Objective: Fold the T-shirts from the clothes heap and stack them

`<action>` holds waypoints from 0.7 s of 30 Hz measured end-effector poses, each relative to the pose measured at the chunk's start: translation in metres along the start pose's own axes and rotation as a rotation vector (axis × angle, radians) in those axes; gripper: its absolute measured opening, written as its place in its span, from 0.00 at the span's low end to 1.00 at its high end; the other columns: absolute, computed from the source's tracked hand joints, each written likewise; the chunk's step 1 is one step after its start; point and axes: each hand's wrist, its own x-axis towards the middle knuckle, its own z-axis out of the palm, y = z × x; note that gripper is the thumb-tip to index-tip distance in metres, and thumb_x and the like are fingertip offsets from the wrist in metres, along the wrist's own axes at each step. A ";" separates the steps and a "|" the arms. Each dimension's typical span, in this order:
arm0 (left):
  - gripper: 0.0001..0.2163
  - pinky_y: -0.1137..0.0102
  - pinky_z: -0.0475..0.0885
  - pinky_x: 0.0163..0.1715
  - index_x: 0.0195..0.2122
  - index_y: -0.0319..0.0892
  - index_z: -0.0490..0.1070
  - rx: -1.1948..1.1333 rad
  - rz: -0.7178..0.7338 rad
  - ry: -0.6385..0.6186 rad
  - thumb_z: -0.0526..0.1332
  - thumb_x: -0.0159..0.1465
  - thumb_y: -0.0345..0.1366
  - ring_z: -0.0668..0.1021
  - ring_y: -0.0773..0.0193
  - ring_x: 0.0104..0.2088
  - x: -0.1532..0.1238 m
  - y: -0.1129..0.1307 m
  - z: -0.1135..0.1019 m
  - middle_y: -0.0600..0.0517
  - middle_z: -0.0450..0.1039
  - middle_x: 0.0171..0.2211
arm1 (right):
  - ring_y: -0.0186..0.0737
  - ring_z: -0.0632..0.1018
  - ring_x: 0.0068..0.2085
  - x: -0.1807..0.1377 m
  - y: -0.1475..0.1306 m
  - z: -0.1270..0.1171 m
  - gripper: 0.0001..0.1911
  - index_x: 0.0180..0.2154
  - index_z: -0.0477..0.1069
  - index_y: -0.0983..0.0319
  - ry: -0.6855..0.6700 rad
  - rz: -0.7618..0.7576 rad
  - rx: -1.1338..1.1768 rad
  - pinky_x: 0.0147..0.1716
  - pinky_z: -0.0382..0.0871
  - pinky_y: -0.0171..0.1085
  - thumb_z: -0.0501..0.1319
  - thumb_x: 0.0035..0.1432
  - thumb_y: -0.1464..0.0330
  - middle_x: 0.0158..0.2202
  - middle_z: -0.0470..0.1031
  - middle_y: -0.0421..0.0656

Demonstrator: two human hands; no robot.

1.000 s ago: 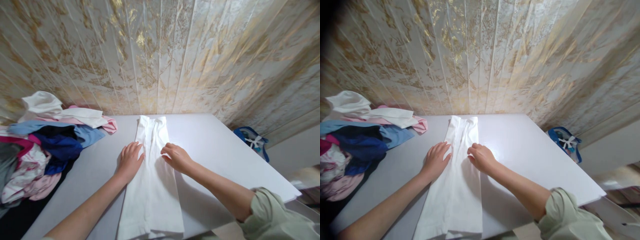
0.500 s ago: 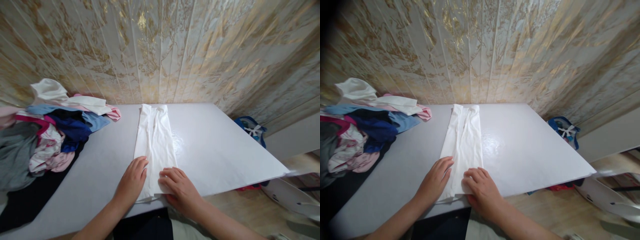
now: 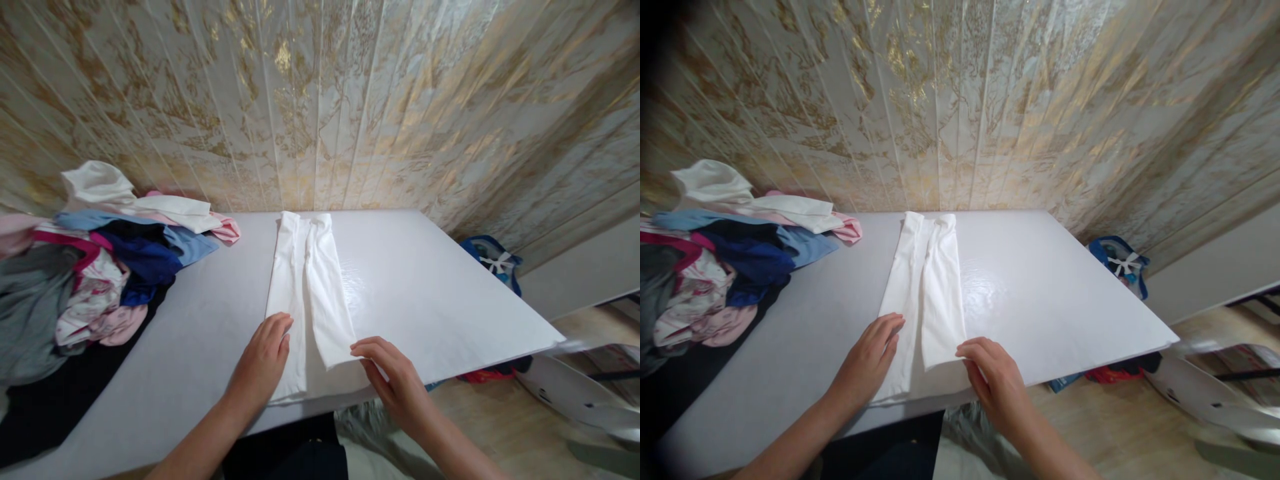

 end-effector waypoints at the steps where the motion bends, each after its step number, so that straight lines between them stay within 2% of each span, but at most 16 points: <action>1: 0.13 0.57 0.70 0.56 0.51 0.42 0.67 0.013 0.006 -0.011 0.48 0.69 0.32 0.73 0.58 0.53 0.000 0.000 0.000 0.46 0.71 0.51 | 0.40 0.75 0.46 -0.002 0.000 0.002 0.13 0.45 0.68 0.56 0.002 -0.002 -0.007 0.44 0.70 0.38 0.50 0.65 0.74 0.45 0.73 0.46; 3: 0.15 0.56 0.68 0.57 0.52 0.42 0.67 0.042 0.024 -0.036 0.48 0.69 0.33 0.71 0.58 0.55 0.000 0.001 0.000 0.46 0.71 0.53 | 0.43 0.73 0.51 -0.006 -0.002 0.012 0.17 0.48 0.68 0.56 -0.006 0.001 -0.052 0.48 0.70 0.42 0.52 0.61 0.76 0.50 0.70 0.48; 6: 0.16 0.55 0.66 0.59 0.55 0.42 0.67 0.082 0.050 -0.065 0.49 0.68 0.34 0.68 0.57 0.58 0.000 0.002 0.001 0.46 0.69 0.56 | 0.49 0.67 0.58 -0.009 -0.001 0.029 0.29 0.56 0.65 0.55 -0.005 -0.025 -0.178 0.56 0.63 0.52 0.54 0.53 0.79 0.59 0.64 0.49; 8: 0.17 0.55 0.66 0.59 0.56 0.43 0.67 0.100 0.056 -0.073 0.50 0.68 0.35 0.67 0.56 0.59 -0.001 0.002 0.001 0.46 0.68 0.57 | 0.49 0.65 0.60 -0.011 0.003 0.034 0.31 0.57 0.65 0.54 0.020 -0.080 -0.227 0.58 0.59 0.56 0.53 0.53 0.80 0.60 0.63 0.48; 12: 0.17 0.55 0.66 0.59 0.56 0.44 0.66 0.115 0.045 -0.094 0.51 0.68 0.34 0.67 0.56 0.60 -0.002 0.001 0.002 0.46 0.67 0.58 | 0.49 0.63 0.62 -0.019 0.014 0.027 0.28 0.59 0.63 0.54 0.035 -0.145 -0.219 0.59 0.59 0.55 0.50 0.59 0.78 0.60 0.64 0.47; 16: 0.16 0.56 0.65 0.59 0.55 0.44 0.66 0.099 0.028 -0.108 0.52 0.67 0.35 0.67 0.56 0.59 -0.001 0.007 -0.003 0.46 0.67 0.58 | 0.50 0.63 0.62 -0.024 0.010 0.015 0.28 0.61 0.60 0.54 -0.100 -0.105 -0.251 0.61 0.54 0.58 0.53 0.60 0.74 0.60 0.66 0.48; 19: 0.11 0.57 0.68 0.53 0.49 0.44 0.69 0.094 -0.032 -0.145 0.54 0.67 0.37 0.71 0.55 0.53 0.007 0.019 -0.011 0.46 0.70 0.51 | 0.50 0.64 0.62 -0.011 -0.001 0.003 0.25 0.60 0.62 0.53 -0.143 -0.091 -0.214 0.62 0.53 0.57 0.58 0.62 0.66 0.58 0.67 0.47; 21: 0.08 0.59 0.70 0.47 0.42 0.43 0.69 0.137 -0.108 -0.185 0.55 0.66 0.39 0.74 0.55 0.46 0.017 0.029 -0.015 0.47 0.72 0.44 | 0.48 0.67 0.60 0.011 -0.007 -0.005 0.18 0.55 0.67 0.54 -0.097 -0.081 -0.151 0.60 0.58 0.53 0.56 0.64 0.64 0.56 0.69 0.47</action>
